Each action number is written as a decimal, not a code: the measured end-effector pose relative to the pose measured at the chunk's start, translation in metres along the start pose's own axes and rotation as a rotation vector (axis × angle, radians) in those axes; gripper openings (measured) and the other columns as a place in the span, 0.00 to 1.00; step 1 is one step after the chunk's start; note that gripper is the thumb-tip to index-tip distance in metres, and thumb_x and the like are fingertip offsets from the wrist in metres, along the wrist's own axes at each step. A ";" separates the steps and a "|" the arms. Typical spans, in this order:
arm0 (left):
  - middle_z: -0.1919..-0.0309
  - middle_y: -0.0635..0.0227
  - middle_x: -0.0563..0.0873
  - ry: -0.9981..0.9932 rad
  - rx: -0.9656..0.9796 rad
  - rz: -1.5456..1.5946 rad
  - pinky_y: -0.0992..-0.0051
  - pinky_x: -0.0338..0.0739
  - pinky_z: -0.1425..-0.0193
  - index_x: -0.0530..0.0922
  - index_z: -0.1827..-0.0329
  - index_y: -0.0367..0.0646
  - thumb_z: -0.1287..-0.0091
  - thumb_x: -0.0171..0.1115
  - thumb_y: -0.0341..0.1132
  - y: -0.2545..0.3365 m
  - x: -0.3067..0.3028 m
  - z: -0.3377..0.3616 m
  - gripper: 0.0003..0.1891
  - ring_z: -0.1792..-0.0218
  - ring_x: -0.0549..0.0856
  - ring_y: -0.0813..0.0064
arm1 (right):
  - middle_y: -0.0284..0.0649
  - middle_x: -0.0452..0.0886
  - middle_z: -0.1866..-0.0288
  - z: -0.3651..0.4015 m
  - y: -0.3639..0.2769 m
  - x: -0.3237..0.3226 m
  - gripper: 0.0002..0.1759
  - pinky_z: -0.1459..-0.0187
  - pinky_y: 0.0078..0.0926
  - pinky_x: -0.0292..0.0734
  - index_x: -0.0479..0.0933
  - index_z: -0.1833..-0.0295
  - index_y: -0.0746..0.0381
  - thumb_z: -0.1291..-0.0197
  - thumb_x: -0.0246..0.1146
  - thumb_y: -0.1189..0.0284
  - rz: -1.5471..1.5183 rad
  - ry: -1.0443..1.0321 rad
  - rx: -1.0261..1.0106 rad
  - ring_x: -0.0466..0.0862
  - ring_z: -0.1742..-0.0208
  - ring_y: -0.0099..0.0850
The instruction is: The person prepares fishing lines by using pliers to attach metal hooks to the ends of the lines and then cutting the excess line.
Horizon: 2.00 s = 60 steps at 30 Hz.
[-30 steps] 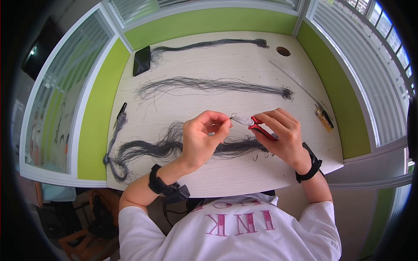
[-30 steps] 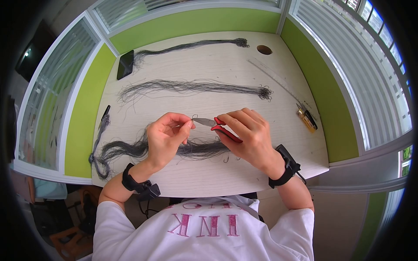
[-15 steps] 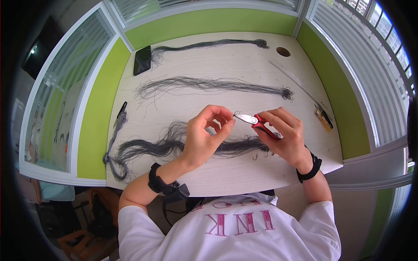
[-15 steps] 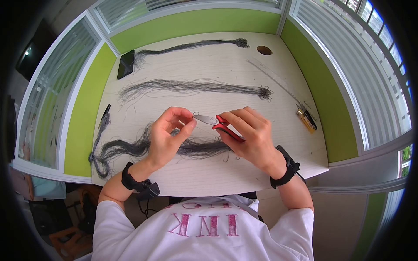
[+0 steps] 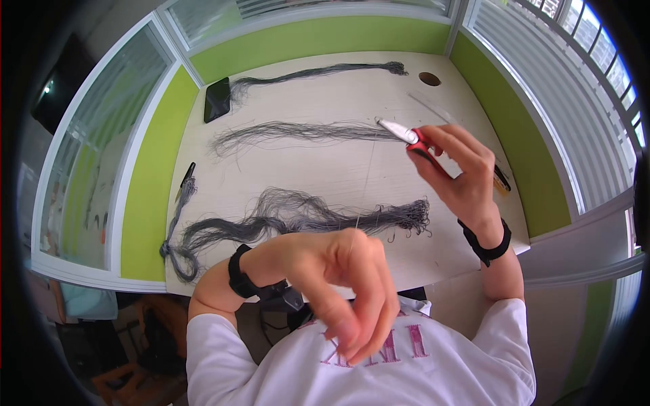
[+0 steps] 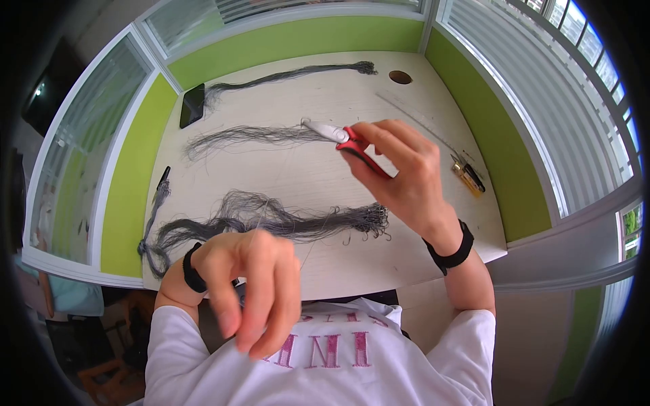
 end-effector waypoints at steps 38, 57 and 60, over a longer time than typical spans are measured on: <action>0.45 0.53 0.82 1.265 0.271 -0.817 0.66 0.70 0.30 0.78 0.46 0.34 0.18 0.37 0.41 0.029 -0.114 0.093 0.22 0.42 0.80 0.68 | 0.35 0.81 0.68 0.037 0.012 0.041 0.17 0.71 0.30 0.75 0.80 0.56 0.61 0.54 0.73 0.76 0.201 0.009 -0.008 0.79 0.70 0.33; 0.34 0.46 0.73 1.567 0.479 -0.683 0.56 0.78 0.36 0.69 0.36 0.33 0.19 0.28 0.51 0.030 -0.049 0.113 0.30 0.35 0.76 0.51 | 0.40 0.82 0.66 0.022 -0.024 0.018 0.21 0.72 0.28 0.73 0.81 0.55 0.67 0.61 0.73 0.83 -0.060 0.046 0.041 0.79 0.71 0.34; 0.35 0.47 0.74 1.575 0.506 -0.806 0.59 0.76 0.35 0.69 0.37 0.34 0.19 0.29 0.50 0.034 -0.049 0.119 0.29 0.36 0.78 0.54 | 0.41 0.82 0.66 0.031 -0.013 0.021 0.21 0.70 0.27 0.75 0.81 0.54 0.68 0.60 0.73 0.84 -0.096 0.034 0.119 0.80 0.70 0.34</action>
Point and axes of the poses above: each hand's wrist, its own z-axis away from the middle knuckle, its own x-axis out of the palm, y = z × x, the point moved 8 cm from there along -z, towards the middle knuckle
